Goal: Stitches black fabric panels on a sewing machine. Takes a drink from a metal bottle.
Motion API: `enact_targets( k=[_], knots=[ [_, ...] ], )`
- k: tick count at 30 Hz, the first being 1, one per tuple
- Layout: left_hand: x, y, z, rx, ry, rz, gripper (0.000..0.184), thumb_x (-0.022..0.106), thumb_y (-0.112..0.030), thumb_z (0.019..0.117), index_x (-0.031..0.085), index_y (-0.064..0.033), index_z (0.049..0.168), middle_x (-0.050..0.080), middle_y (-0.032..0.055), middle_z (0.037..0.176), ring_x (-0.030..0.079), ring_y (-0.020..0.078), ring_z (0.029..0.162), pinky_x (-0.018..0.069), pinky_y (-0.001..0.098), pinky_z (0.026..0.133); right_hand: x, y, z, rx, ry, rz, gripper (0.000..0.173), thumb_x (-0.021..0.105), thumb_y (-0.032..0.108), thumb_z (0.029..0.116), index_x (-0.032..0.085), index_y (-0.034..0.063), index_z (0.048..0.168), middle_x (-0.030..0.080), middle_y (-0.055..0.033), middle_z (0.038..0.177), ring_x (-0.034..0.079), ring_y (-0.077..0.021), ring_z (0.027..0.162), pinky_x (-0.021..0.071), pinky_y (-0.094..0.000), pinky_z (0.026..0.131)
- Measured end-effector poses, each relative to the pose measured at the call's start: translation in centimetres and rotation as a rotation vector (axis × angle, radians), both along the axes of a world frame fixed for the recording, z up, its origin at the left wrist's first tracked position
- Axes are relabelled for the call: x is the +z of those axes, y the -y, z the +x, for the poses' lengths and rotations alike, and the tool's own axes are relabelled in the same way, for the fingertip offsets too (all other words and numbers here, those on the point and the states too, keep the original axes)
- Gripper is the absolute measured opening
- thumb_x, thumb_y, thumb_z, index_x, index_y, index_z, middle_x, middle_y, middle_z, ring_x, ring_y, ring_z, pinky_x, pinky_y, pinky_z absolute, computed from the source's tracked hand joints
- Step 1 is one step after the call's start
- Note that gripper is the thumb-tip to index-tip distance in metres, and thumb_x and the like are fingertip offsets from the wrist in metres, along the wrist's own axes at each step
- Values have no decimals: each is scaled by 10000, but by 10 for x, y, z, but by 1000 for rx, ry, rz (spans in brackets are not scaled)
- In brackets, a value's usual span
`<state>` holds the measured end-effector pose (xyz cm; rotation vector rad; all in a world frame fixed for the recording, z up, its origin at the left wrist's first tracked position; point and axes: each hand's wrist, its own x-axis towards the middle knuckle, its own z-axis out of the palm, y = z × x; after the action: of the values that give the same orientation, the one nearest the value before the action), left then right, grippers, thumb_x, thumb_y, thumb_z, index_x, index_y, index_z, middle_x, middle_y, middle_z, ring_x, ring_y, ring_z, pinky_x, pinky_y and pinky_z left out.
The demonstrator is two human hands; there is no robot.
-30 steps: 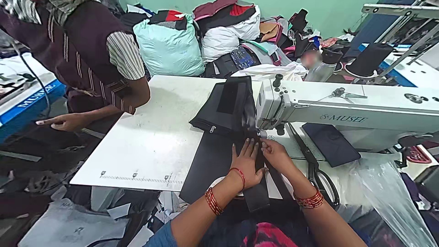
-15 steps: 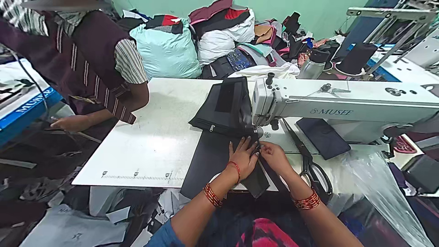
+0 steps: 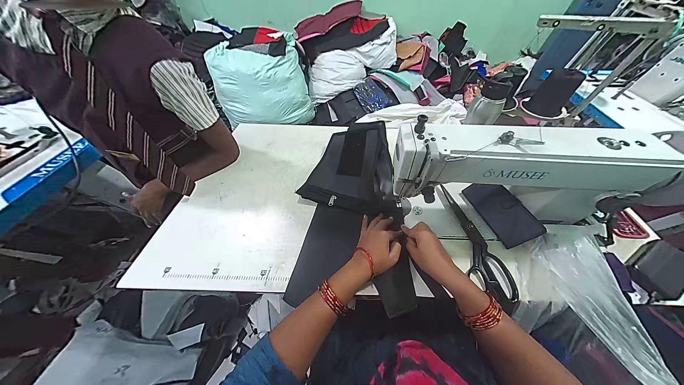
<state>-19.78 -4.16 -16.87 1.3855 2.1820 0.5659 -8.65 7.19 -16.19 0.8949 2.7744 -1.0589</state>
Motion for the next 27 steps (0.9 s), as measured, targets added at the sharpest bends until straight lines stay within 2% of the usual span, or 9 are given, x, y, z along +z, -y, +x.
enact_targets(
  k=[2, 3, 4, 5, 7, 9, 14, 24, 27],
  knots=[
    [-1, -5, -7, 16, -16, 96, 381, 453, -124, 979, 730, 0, 1211, 587, 195, 1450, 437, 324, 1464, 256, 453, 1249, -1, 6, -3, 25, 69, 85, 418, 437, 4, 1018, 591, -13, 1406, 565, -273, 1272, 621, -329, 1097, 508, -379, 969],
    [-1, -8, -9, 19, -27, 118, 364, 472, -84, 975, 712, 13, 1230, 601, 191, 1429, 491, 320, 1417, 338, 424, 1208, -2, 8, -4, 34, 90, 117, 408, 436, 2, 1022, 590, -24, 1398, 557, -277, 1276, 631, -337, 1087, 520, -388, 958],
    [-2, -13, -11, 3, -51, 109, 399, 476, -53, 972, 667, -8, 1319, 569, 171, 1468, 501, 323, 1400, 370, 437, 1181, -3, 10, -4, 40, 104, 141, 392, 440, 1, 1022, 596, -35, 1380, 552, -279, 1279, 639, -341, 1079, 529, -394, 947],
    [-2, -17, -13, -36, -87, 52, 481, 466, -34, 974, 585, -57, 1439, 501, 130, 1546, 467, 321, 1422, 362, 470, 1172, -3, 11, -4, 43, 110, 156, 384, 443, -3, 1020, 599, -43, 1368, 548, -283, 1288, 643, -345, 1077, 533, -398, 943],
    [-2, -24, -14, -130, -176, -92, 555, 448, -41, 984, 480, -103, 1535, 395, 60, 1634, 378, 316, 1477, 311, 530, 1164, -4, 13, -4, 42, 117, 162, 380, 435, -6, 1022, 600, -49, 1361, 546, -278, 1292, 649, -342, 1072, 539, -396, 933],
    [-1, -23, -14, -191, -222, -146, 546, 437, -74, 1001, 458, -91, 1547, 367, 46, 1654, 334, 320, 1504, 275, 549, 1176, -6, 14, -3, 31, 97, 170, 385, 433, -9, 1021, 603, -47, 1364, 559, -270, 1273, 653, -333, 1060, 542, -389, 925],
    [-9, -13, -22, -235, -198, -87, 541, 419, -169, 1012, 460, -57, 1539, 348, 66, 1664, 239, 328, 1559, 192, 582, 1225, -10, 15, -4, 19, 51, 166, 393, 448, -4, 1020, 591, -43, 1384, 573, -267, 1249, 663, -337, 1029, 552, -389, 906],
    [-17, -23, -35, -231, -229, 25, 550, 504, -211, 976, 509, -20, 1492, 443, 152, 1589, 329, 365, 1515, 230, 585, 1216, -11, 6, -19, -10, 13, 141, 381, 429, 0, 1027, 602, -51, 1363, 573, -270, 1254, 642, -341, 1083, 528, -397, 954],
    [-14, -29, -40, -221, -224, -14, 549, 507, -205, 990, 488, -38, 1513, 426, 162, 1598, 308, 366, 1526, 201, 568, 1236, -9, 5, -22, -18, 17, 138, 396, 426, 6, 1033, 576, -48, 1396, 564, -274, 1278, 634, -348, 1110, 519, -404, 977]
  ],
)
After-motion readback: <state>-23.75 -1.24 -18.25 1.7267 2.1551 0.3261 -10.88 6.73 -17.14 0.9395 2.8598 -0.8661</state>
